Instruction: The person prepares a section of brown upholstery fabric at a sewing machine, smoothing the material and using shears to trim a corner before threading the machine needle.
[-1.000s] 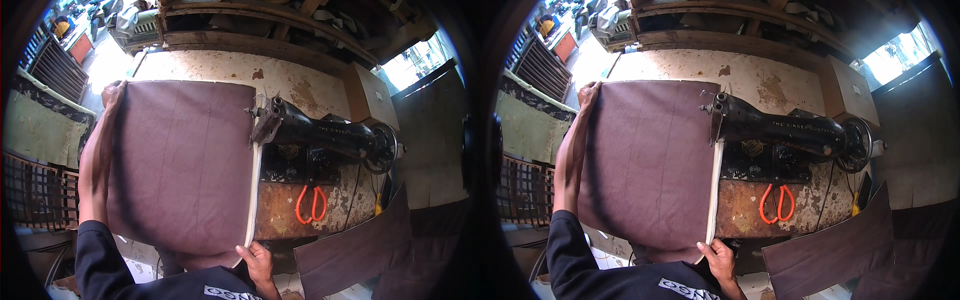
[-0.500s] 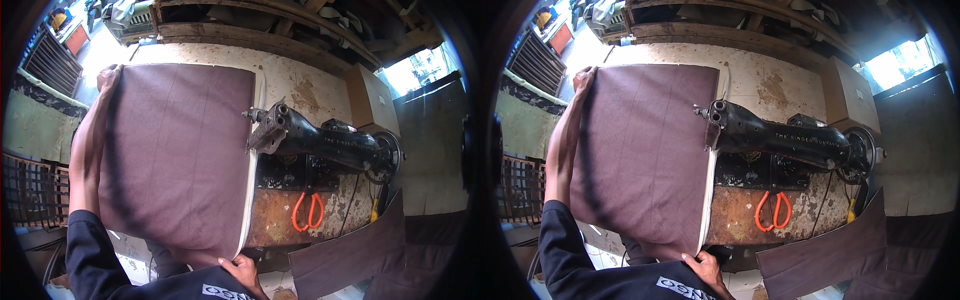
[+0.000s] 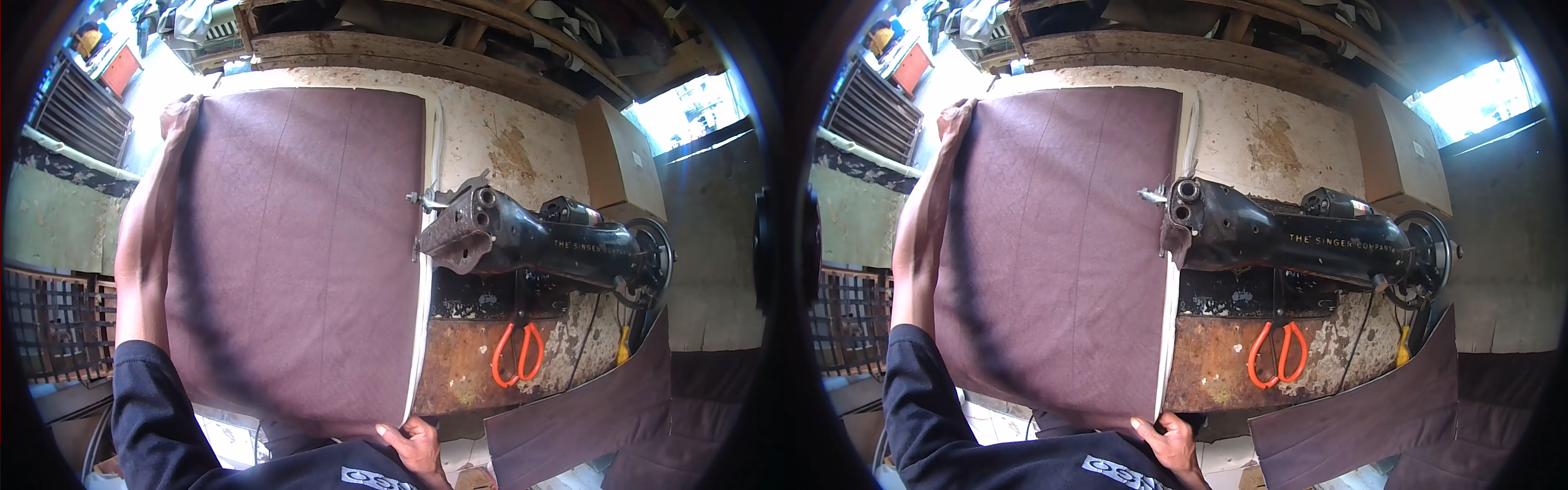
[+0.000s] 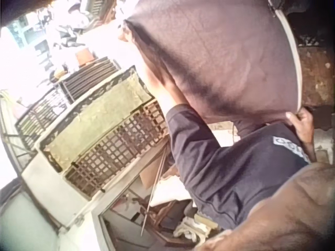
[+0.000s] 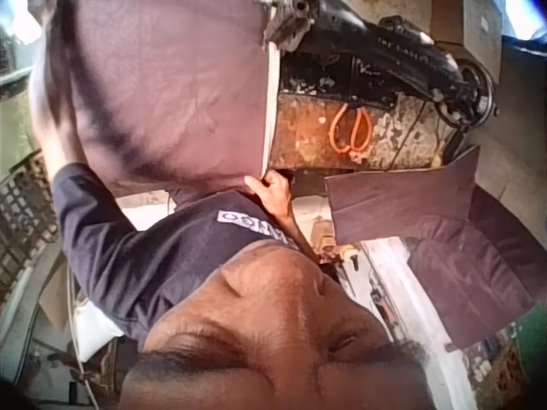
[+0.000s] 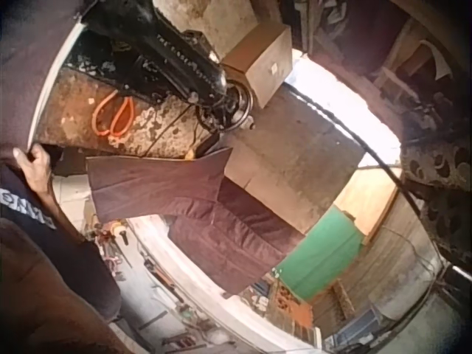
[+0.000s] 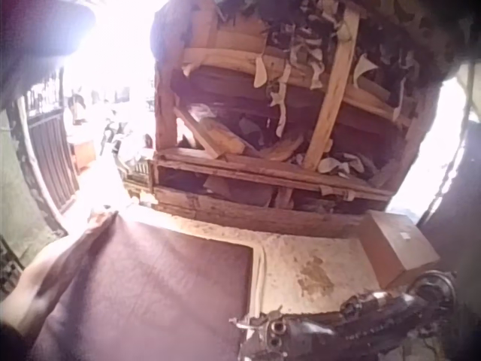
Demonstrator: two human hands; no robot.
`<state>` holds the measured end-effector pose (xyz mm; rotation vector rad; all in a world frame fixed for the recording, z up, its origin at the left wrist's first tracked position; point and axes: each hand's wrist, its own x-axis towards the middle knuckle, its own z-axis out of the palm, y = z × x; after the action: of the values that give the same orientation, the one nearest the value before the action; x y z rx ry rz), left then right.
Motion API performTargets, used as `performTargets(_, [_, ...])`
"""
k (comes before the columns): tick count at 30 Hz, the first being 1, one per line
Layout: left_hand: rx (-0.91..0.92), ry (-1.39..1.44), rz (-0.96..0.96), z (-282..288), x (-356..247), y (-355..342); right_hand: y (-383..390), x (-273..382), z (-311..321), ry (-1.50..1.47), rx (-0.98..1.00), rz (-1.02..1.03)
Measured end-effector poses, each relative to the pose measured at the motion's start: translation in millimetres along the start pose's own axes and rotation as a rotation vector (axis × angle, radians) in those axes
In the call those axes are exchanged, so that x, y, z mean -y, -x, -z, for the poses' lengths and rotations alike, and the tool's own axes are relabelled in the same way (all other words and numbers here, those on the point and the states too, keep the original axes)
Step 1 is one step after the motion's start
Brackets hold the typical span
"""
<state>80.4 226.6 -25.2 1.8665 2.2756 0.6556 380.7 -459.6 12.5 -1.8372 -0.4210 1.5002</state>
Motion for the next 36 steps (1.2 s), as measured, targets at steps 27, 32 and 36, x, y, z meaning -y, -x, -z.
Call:
performTargets(27, [-0.065,-0.063,-0.121,-37,-2,-83,17,54,-7,-0.32,-0.024,-0.122])
performTargets(32, [-0.11,-0.124,-0.212,-44,-18,-90,14,67,-1,-0.227,0.002,-0.141])
performTargets(36, [-0.155,0.005,-0.23,-46,-41,-83,17,63,1,-0.289,0.017,-0.202])
